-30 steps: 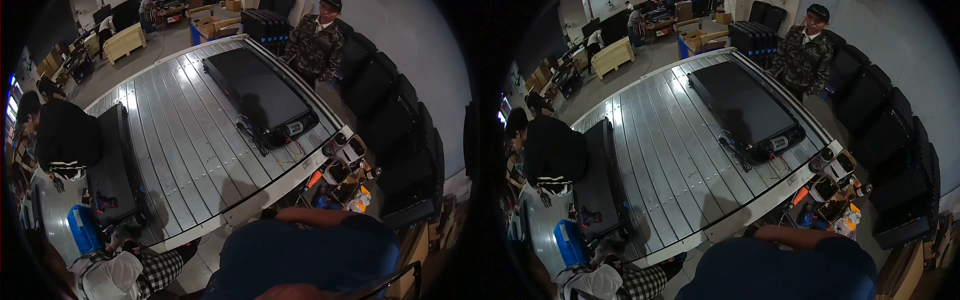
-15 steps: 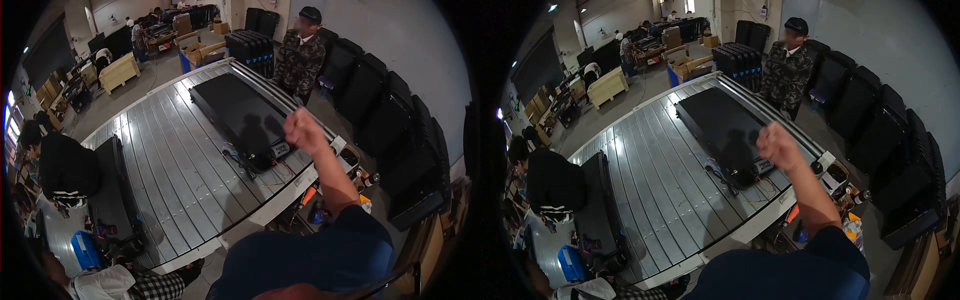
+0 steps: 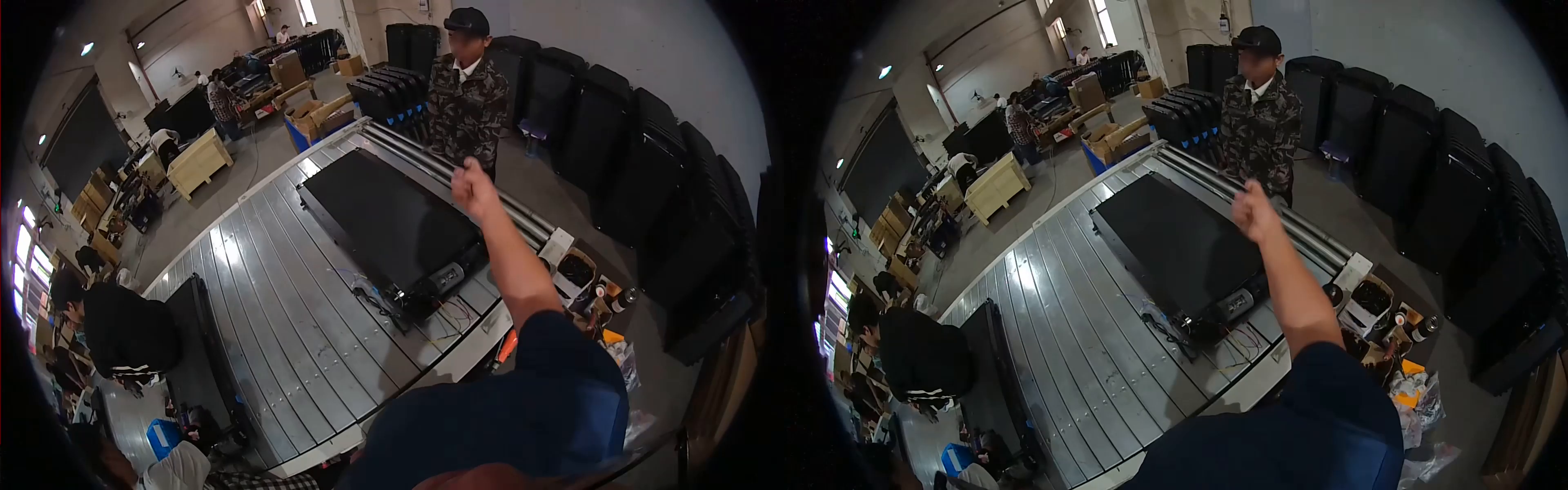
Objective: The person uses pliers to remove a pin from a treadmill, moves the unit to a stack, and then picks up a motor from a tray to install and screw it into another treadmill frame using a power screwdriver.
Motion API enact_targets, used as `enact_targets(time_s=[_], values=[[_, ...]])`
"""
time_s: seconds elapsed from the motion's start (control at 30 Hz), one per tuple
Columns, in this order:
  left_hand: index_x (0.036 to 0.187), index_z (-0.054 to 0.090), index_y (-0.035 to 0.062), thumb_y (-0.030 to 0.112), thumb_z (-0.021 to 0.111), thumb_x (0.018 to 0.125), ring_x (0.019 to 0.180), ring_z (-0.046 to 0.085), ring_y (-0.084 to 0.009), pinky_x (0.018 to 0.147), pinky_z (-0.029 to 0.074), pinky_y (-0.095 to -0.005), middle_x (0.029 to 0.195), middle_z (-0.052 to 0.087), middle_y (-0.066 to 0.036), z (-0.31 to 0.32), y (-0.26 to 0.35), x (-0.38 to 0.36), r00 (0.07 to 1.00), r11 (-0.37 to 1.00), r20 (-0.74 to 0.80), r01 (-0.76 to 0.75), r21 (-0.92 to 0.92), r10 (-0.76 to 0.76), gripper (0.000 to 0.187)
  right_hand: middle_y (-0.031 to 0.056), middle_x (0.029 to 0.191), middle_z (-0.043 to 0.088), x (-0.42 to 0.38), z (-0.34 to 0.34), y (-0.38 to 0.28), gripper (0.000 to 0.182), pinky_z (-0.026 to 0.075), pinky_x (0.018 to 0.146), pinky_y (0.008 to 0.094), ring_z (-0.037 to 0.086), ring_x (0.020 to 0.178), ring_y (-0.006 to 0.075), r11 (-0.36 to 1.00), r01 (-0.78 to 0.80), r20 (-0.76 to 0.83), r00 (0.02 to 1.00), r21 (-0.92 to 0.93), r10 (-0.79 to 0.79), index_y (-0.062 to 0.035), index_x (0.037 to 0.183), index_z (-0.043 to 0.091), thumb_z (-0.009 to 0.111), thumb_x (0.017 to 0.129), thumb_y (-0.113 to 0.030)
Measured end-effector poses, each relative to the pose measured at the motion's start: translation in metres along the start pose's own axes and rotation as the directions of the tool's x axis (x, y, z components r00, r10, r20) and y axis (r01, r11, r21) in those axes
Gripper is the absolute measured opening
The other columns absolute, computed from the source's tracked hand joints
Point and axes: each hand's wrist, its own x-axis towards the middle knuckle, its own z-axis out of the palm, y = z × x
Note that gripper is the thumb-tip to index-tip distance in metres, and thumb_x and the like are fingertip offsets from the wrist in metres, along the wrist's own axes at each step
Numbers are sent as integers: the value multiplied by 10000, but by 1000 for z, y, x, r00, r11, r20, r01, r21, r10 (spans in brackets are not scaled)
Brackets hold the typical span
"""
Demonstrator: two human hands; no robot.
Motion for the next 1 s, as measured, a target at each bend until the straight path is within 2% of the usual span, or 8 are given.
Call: enact_targets(time_s=[0.27, 0.3, 0.33, 0.37, 0.4, 0.8, 0.9, 1.0], values=[[1052, 770, 62, 410, 663, 945, 817, 683, -230, 722, 547, -384, 916, 735, -111, -9, -8, 10, 999, 1000, 40, 22, 21, -22, 379, 5, 812, 529, -239, -130, 239, 265, 360, 474, 331, 458, 557, 188, 750, -622, -158, 736, 226, 658, -208, 969, 551, 646, 848, 8], [1052, 770, 62, 407, 663, 945, 816, 683, -229, 721, 547, -383, 916, 734, -110, -11, -8, 11, 998, 1000, 50, 23, 21, -24, 376, 26, 836, 547, -276, -152, 264, 230, 398, 510, 357, 502, 617, 208, 830, -370, 47, 903, -417, 426, -180, 963, 564, 662, 843, -10], [1051, 770, 63, 405, 663, 945, 815, 682, -228, 720, 547, -382, 915, 734, -109, -12, -10, 10, 998, 999, 59, 24, 29, -26, 374, 41, 861, 557, -306, -189, 304, 209, 428, 552, 378, 533, 688, 219, 704, -377, 28, 871, -602, 491, -155, 975, 579, 671, 837, -27], [1051, 769, 63, 403, 663, 946, 814, 682, -227, 719, 546, -381, 914, 734, -108, -15, -14, 12, 997, 999, 67, 22, 30, -24, 371, 57, 887, 567, -336, -223, 342, 197, 458, 594, 399, 565, 759, 231, 545, -354, 9, 833, -760, 553, -129, 987, 595, 681, 831, -44], [1050, 769, 63, 401, 663, 946, 813, 681, -226, 718, 546, -380, 913, 733, -108, -17, -19, 12, 997, 999, 75, 19, 38, -22, 369, 68, 915, 568, -362, -248, 374, 210, 480, 642, 416, 584, 840, 233, 406, -759, -271, 589, -510, 761, -106, 1016, 612, 683, 823, -60], [1044, 766, 65, 373, 662, 947, 800, 676, -216, 707, 544, -370, 903, 730, -100, -22, -63, 25, 973, 986, 219, 41, 164, -76, 339, 65, 761, 597, -476, -210, 231, 230, 457, 553, 397, 573, 634, 188, 217, -884, -738, 466, -415, 488, -75, 944, 612, 644, 733, 13], [1042, 765, 65, 367, 662, 947, 797, 675, -213, 704, 543, -368, 901, 729, -98, -17, -66, 26, 964, 980, 247, 44, 196, -93, 332, 150, 737, 628, -528, -216, 242, 132, 409, 518, 511, 613, 612, 273, 128, -762, -741, 647, -635, 179, -63, 880, 623, 647, 756, -25], [1040, 764, 66, 360, 662, 948, 793, 673, -210, 701, 543, -365, 898, 728, -96, -6, -64, 28, 959, 974, 267, 38, 225, -99, 325, 173, 739, 639, -570, -210, 245, 93, 452, 584, 529, 636, 693, 339, -120, -788, -793, 579, -604, 191, -57, 928, 726, 661, 878, -100]])
